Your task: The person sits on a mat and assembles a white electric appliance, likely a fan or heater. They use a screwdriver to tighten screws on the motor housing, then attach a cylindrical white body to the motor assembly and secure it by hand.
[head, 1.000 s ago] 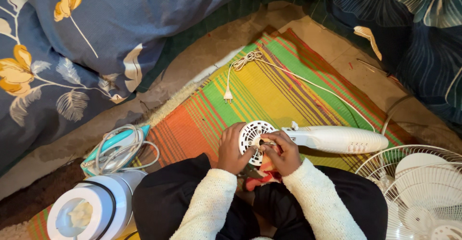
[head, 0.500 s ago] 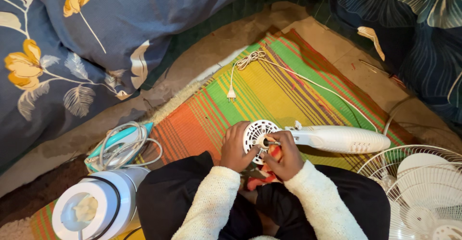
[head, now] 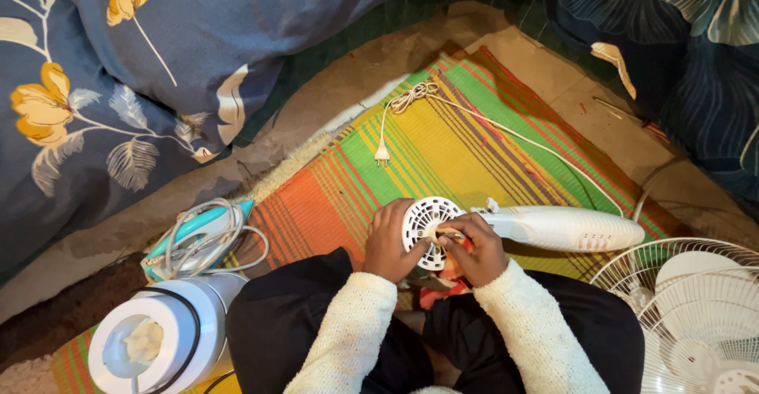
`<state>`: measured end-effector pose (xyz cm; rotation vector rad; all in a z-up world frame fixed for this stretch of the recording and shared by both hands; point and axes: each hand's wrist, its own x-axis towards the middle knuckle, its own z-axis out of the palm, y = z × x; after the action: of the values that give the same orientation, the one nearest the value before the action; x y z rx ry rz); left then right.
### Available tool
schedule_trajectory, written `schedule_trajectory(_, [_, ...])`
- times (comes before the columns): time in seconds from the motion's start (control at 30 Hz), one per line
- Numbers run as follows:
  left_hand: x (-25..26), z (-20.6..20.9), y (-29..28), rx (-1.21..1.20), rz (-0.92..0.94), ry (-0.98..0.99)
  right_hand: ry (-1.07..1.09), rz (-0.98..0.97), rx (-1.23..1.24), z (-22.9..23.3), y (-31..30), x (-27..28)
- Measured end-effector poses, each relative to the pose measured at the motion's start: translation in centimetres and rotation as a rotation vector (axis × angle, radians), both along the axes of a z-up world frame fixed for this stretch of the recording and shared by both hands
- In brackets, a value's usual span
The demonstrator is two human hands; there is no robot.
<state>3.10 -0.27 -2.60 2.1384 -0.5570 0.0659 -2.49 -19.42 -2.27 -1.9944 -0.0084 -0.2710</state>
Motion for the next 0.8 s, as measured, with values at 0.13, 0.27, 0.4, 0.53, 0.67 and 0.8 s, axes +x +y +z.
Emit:
schedule_trajectory(0.13, [0.0, 0.0, 0.1, -0.005, -0.008, -0.023, -0.001, 0.003, 0.001, 0.2, 0.0, -0.2])
schedule_trajectory(0.27, [-0.1, 0.2, 0.1, 0.000, -0.012, -0.023, -0.042, 0.006, -0.039, 0.7, -0.4, -0.5])
schedule_trajectory(0.4, [-0.1, 0.4, 0.1, 0.015, -0.013, -0.015, -0.064, 0.003, -0.040, 1.3, -0.2, -0.8])
schedule_trajectory(0.53, [0.0, 0.5, 0.2, 0.025, -0.024, -0.003, -0.041, 0.014, -0.029, 1.8, -0.3, -1.1])
schedule_trajectory(0.67, [0.0, 0.5, 0.1, 0.017, -0.013, -0.010, -0.079, -0.008, -0.003, 2.3, -0.2, -1.3])
schedule_trajectory(0.8, [-0.1, 0.6, 0.1, 0.015, -0.007, -0.008, -0.081, -0.024, 0.016, 2.4, 0.0, -1.2])
